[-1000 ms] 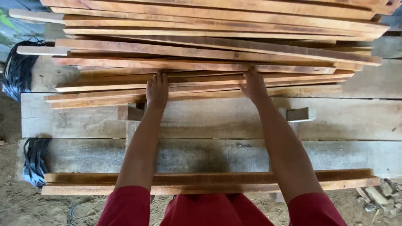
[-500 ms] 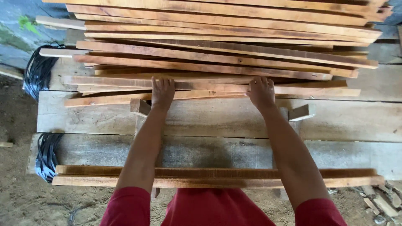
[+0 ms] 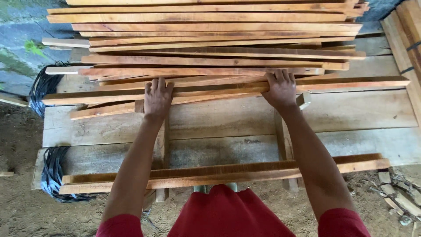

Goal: Sorting and arranging thin wooden planks on a wooden support frame.

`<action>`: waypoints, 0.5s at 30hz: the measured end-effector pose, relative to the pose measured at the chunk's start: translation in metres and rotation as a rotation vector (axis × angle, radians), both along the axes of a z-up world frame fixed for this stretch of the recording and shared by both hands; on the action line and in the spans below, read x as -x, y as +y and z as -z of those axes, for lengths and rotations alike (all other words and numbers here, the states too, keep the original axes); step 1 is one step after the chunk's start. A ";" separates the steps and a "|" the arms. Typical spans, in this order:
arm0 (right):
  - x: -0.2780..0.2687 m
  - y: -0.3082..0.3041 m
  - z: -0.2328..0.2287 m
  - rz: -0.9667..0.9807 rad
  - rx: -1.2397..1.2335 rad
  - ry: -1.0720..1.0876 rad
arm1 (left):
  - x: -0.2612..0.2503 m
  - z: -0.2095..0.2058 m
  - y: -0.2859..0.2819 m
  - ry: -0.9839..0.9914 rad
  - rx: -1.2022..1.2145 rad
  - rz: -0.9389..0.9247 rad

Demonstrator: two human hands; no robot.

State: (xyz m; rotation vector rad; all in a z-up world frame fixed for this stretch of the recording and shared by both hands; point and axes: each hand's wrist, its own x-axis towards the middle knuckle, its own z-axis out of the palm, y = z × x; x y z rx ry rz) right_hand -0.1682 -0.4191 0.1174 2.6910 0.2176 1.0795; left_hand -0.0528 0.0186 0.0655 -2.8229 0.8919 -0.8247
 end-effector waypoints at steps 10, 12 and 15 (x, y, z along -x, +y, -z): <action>0.065 -0.005 0.034 0.012 -0.021 0.175 | 0.074 0.006 0.025 0.074 0.042 0.042; 0.083 0.008 0.024 0.042 -0.044 0.197 | 0.067 0.038 0.032 0.148 0.025 0.045; 0.107 0.025 0.008 -0.016 -0.228 0.226 | 0.124 -0.041 0.023 0.335 0.156 0.103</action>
